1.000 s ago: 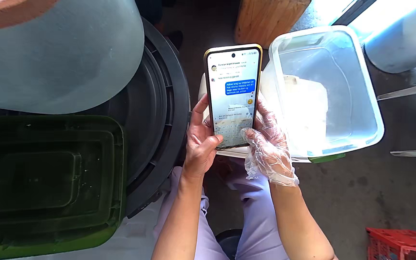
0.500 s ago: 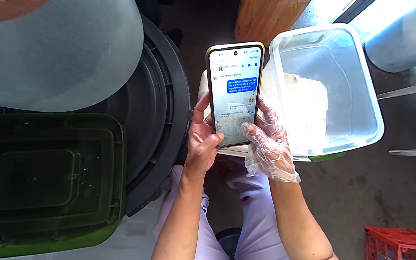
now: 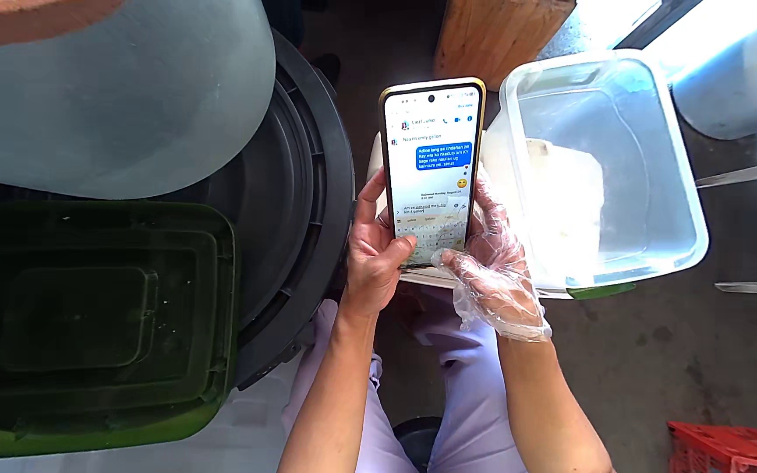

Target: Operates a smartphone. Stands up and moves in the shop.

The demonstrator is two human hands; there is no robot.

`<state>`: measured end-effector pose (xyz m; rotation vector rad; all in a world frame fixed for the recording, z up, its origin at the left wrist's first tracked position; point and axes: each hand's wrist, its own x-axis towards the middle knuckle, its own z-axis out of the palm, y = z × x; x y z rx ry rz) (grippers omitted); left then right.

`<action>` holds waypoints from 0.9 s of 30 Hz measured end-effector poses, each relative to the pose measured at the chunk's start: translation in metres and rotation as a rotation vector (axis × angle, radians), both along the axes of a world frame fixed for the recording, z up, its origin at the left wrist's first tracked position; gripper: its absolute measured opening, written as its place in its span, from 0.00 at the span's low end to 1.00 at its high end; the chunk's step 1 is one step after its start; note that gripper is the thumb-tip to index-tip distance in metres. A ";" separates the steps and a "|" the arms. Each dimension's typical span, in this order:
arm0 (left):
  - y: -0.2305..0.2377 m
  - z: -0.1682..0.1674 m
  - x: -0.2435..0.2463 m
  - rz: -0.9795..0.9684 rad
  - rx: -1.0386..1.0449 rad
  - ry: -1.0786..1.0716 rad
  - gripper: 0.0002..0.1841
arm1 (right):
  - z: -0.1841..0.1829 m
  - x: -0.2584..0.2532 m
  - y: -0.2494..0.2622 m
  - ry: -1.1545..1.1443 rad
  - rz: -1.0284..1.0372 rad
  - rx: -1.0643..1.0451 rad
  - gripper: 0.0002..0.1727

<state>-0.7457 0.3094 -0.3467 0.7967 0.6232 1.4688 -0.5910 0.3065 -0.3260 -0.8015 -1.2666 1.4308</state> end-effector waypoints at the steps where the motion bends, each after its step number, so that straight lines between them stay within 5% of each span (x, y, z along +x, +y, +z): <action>1: 0.000 0.000 0.000 0.002 -0.001 0.012 0.43 | 0.000 0.000 0.000 -0.014 0.003 0.011 0.53; 27: 0.001 -0.005 -0.002 -0.085 0.125 -0.139 0.40 | -0.005 -0.021 -0.008 -0.190 -0.221 0.090 0.57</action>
